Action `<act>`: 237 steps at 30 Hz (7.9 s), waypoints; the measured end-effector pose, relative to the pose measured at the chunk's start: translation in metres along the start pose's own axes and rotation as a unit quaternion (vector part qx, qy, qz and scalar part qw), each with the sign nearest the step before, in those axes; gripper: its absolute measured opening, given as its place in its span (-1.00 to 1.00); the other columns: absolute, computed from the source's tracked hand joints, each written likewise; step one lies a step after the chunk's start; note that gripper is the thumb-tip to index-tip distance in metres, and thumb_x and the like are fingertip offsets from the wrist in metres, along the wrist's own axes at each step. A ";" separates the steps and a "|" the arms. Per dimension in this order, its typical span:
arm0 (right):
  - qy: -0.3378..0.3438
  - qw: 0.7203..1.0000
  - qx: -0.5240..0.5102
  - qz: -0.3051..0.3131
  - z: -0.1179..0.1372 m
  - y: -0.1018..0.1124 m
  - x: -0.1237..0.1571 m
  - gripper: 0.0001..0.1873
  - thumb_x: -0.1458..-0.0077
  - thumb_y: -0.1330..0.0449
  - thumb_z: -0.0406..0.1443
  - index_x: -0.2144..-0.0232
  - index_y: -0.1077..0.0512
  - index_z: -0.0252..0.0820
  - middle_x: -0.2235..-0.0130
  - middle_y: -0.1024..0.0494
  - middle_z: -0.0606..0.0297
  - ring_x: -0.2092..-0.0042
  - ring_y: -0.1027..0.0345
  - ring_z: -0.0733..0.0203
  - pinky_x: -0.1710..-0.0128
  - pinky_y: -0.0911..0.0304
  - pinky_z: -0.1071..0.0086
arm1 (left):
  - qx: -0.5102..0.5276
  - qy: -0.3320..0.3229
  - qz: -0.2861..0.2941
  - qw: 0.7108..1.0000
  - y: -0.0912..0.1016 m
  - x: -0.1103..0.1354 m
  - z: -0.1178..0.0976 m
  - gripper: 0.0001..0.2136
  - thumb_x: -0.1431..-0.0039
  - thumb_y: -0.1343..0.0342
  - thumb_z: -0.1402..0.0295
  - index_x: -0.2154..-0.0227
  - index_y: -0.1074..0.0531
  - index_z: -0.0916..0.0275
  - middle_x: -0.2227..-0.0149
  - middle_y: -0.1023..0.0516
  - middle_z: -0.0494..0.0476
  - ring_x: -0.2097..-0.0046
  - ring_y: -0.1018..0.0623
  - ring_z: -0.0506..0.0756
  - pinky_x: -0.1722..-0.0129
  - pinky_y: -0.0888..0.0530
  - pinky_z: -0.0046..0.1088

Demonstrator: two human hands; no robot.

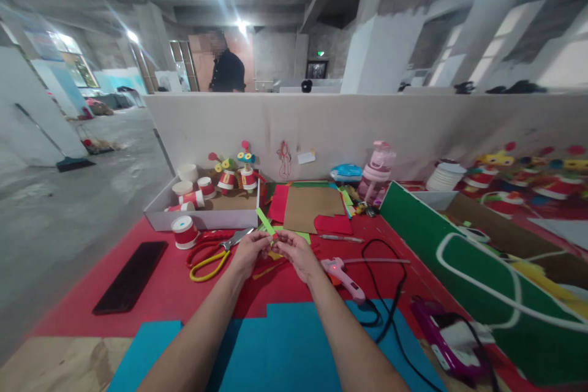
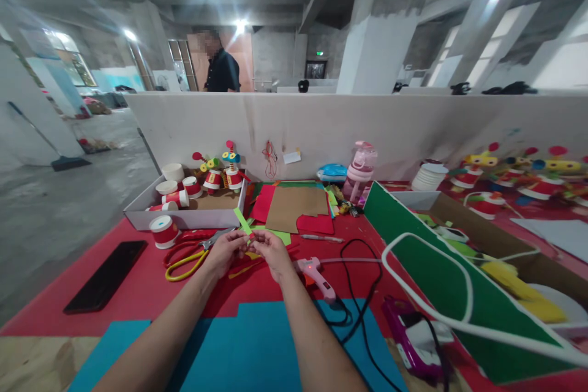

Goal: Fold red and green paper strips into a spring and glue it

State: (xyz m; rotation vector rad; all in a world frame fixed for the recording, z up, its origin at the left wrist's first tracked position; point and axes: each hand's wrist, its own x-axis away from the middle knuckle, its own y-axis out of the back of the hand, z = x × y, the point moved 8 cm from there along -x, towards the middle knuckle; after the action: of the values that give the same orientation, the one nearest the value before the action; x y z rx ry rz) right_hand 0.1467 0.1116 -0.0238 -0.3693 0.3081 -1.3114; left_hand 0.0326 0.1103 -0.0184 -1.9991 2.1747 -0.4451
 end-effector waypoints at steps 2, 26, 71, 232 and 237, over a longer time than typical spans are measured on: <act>0.015 1.000 0.008 -0.010 0.000 -0.001 0.000 -0.59 0.24 -0.35 -0.23 0.25 -0.46 -0.21 0.30 -0.55 0.26 0.28 -0.45 0.22 0.12 -0.33 0.24 | 0.000 0.002 -0.003 1.000 0.000 0.000 0.000 -0.74 0.21 -0.33 0.28 0.51 -0.44 0.34 0.67 -0.36 -0.03 0.64 -0.28 -0.11 0.65 -0.15 -0.59; 0.028 0.995 0.046 -0.082 -0.006 0.005 -0.004 -0.57 0.32 -0.39 -0.11 0.39 -0.46 -0.25 0.44 -0.52 0.31 0.43 -0.40 0.27 0.30 -0.36 0.32 | -0.008 -0.073 -0.018 0.997 0.006 -0.006 -0.002 -0.77 0.22 -0.33 0.33 0.49 -0.44 0.32 0.53 -0.46 0.01 0.52 -0.39 -0.06 0.47 -0.30 -0.55; 0.001 0.996 -0.010 -0.083 0.005 0.011 0.002 -0.64 0.34 -0.42 -0.14 0.49 -0.48 -0.26 0.49 -0.53 0.31 0.43 -0.38 0.28 0.34 -0.32 0.38 | -0.559 -0.411 0.057 0.718 -0.037 0.033 -0.052 -0.78 -0.20 0.06 0.49 0.27 -0.50 0.27 0.30 -0.52 0.23 0.22 -0.48 0.08 0.19 -0.42 -0.40; 0.174 0.973 -0.059 -0.140 0.048 0.036 -0.003 -0.70 0.18 -0.33 -0.30 0.32 -0.39 -0.18 0.30 -0.48 0.33 0.25 -0.43 0.29 0.09 -0.39 0.27 | -0.599 -0.198 0.070 0.773 0.006 0.050 -0.040 -0.58 -0.13 0.04 0.43 -0.08 -0.31 0.24 0.11 -0.54 0.29 0.18 -0.53 0.16 0.22 -0.40 -0.42; 0.164 0.975 -0.073 -0.132 0.044 0.035 -0.004 -0.69 0.19 -0.33 -0.31 0.32 -0.39 -0.18 0.31 -0.49 0.34 0.24 -0.42 0.29 0.10 -0.39 0.28 | -0.599 -0.196 0.072 0.773 0.006 0.050 -0.039 -0.58 -0.12 0.02 0.44 -0.08 -0.32 0.21 0.07 -0.52 0.29 0.14 -0.53 0.17 0.20 -0.40 -0.42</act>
State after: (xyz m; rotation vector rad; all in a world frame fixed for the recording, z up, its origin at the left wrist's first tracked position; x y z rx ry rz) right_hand 0.1950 0.1264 0.0013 -0.3233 0.6522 -1.6179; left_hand 0.0102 0.0654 0.0208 -1.9300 2.4468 1.6336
